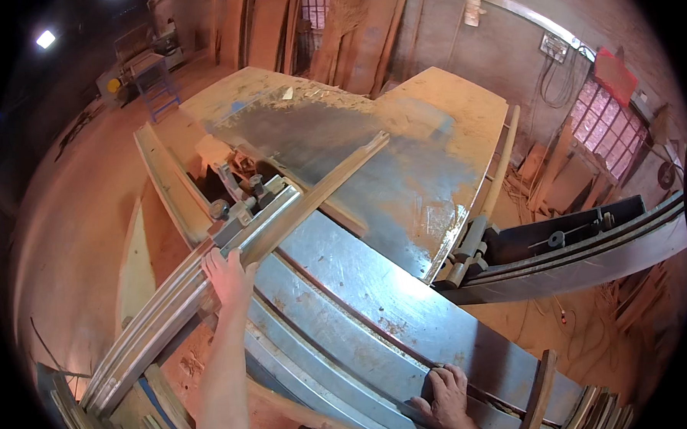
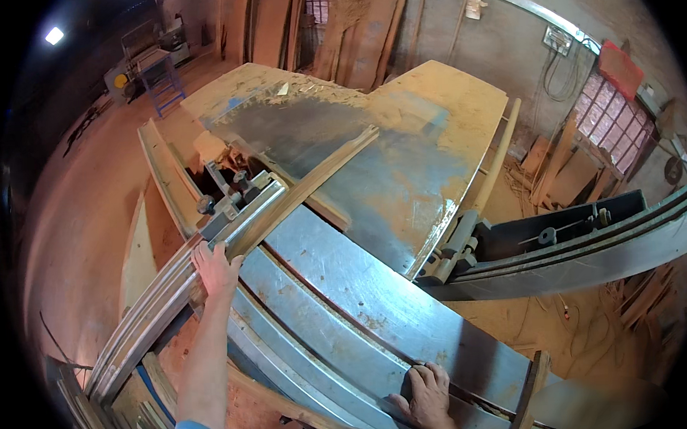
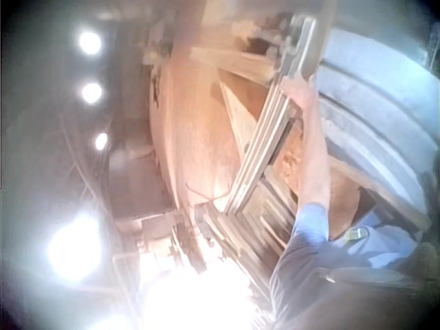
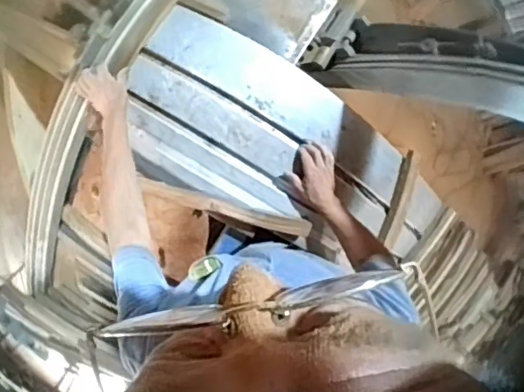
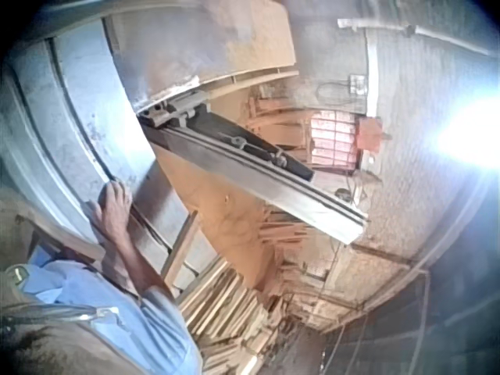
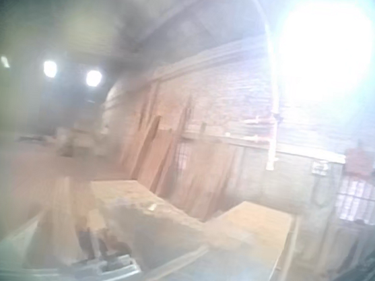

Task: The person repeatedly picks up wooden planks from a stack and feeds them through a table saw to cut them. After each cut, the person removes the processed piece and returns to the stack for the next plank.

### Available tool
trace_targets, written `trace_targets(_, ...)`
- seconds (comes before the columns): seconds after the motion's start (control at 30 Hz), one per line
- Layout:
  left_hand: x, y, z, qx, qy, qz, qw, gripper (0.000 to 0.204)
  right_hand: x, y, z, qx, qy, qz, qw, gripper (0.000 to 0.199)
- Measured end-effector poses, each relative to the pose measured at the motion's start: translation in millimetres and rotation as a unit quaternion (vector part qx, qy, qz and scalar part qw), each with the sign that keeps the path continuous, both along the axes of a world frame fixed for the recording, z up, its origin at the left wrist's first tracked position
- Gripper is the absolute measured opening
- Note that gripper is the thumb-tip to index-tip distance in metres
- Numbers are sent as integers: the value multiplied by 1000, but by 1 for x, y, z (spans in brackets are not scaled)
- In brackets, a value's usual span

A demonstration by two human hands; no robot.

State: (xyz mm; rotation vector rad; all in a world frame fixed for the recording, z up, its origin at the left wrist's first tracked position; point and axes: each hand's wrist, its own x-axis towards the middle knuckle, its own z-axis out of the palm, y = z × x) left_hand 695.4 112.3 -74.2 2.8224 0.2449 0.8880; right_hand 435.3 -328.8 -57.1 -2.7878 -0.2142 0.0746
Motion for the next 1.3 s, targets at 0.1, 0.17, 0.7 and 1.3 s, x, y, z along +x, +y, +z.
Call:
trace_targets(0.1, 0, 3, -1, 18, 34, 8, 999, 54, 1, -3, 0, 9, -13, 13, 1000, 67)
trace_targets(0.17, -5, 4, 7, 37, 53, -18, 998, 50, 2, -6, -2, 1, -29, 18, 999, 67)
trace_targets(0.7, -11, 1, 6, 305, 190, -14, 933, 22, -1, -6, -8, 24, -50, 8, 998, 65)
trace_targets(1.3, -5, 8, -19, 263, 152, -59, 951, 16, 1, 6, 8, 59, -48, 3, 997, 54)
